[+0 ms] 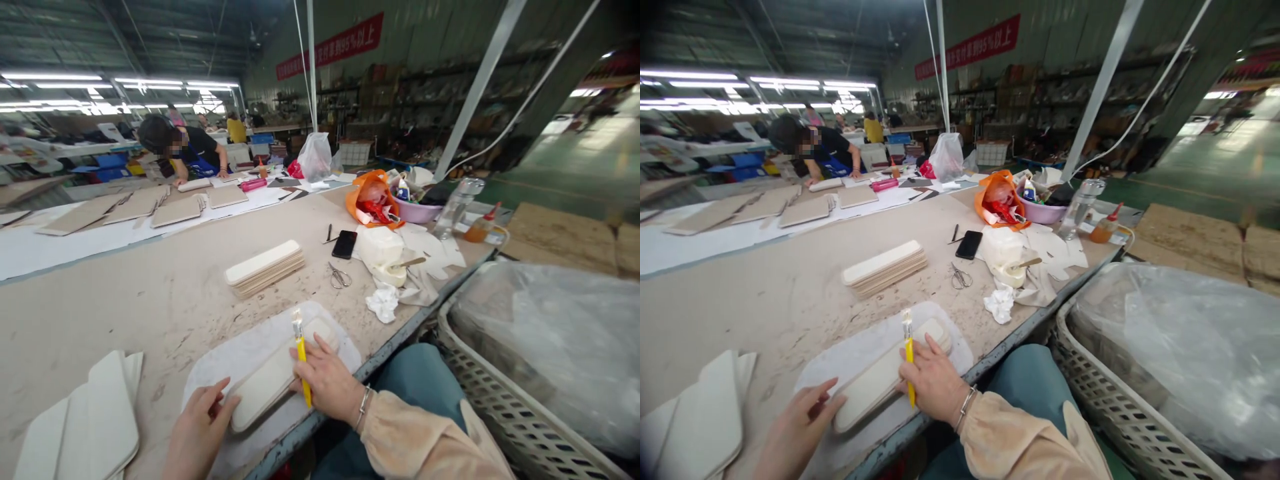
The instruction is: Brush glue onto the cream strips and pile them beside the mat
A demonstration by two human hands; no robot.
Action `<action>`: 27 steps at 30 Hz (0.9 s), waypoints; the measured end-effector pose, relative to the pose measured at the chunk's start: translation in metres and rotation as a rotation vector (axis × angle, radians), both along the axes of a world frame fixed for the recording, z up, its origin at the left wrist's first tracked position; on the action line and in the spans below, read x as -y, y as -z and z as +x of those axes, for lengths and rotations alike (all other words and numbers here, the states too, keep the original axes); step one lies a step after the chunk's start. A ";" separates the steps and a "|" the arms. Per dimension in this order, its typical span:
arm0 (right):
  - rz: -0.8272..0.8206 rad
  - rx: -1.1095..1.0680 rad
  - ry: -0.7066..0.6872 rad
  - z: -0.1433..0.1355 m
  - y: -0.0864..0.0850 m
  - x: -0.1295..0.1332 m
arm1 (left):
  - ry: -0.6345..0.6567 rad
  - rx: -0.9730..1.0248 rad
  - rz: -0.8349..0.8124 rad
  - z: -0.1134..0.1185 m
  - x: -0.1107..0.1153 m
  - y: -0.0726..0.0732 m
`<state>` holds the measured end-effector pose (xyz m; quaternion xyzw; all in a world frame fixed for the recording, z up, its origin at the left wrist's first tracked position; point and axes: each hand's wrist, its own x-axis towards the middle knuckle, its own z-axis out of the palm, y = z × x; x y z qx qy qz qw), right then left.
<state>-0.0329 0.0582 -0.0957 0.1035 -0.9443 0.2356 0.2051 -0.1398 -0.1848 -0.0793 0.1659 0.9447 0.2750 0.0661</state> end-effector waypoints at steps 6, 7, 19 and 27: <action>-0.008 0.017 0.262 0.002 0.007 -0.027 | 0.057 0.065 -0.015 -0.002 -0.003 -0.005; -0.018 0.008 0.306 0.002 0.008 -0.033 | 0.059 0.070 -0.014 -0.003 -0.004 -0.006; -0.346 -0.012 0.464 -0.010 0.018 -0.047 | 0.107 -0.022 -0.017 -0.004 -0.001 -0.002; -0.461 -0.066 0.427 -0.012 0.018 -0.047 | 0.089 -0.045 -0.039 0.005 -0.004 -0.007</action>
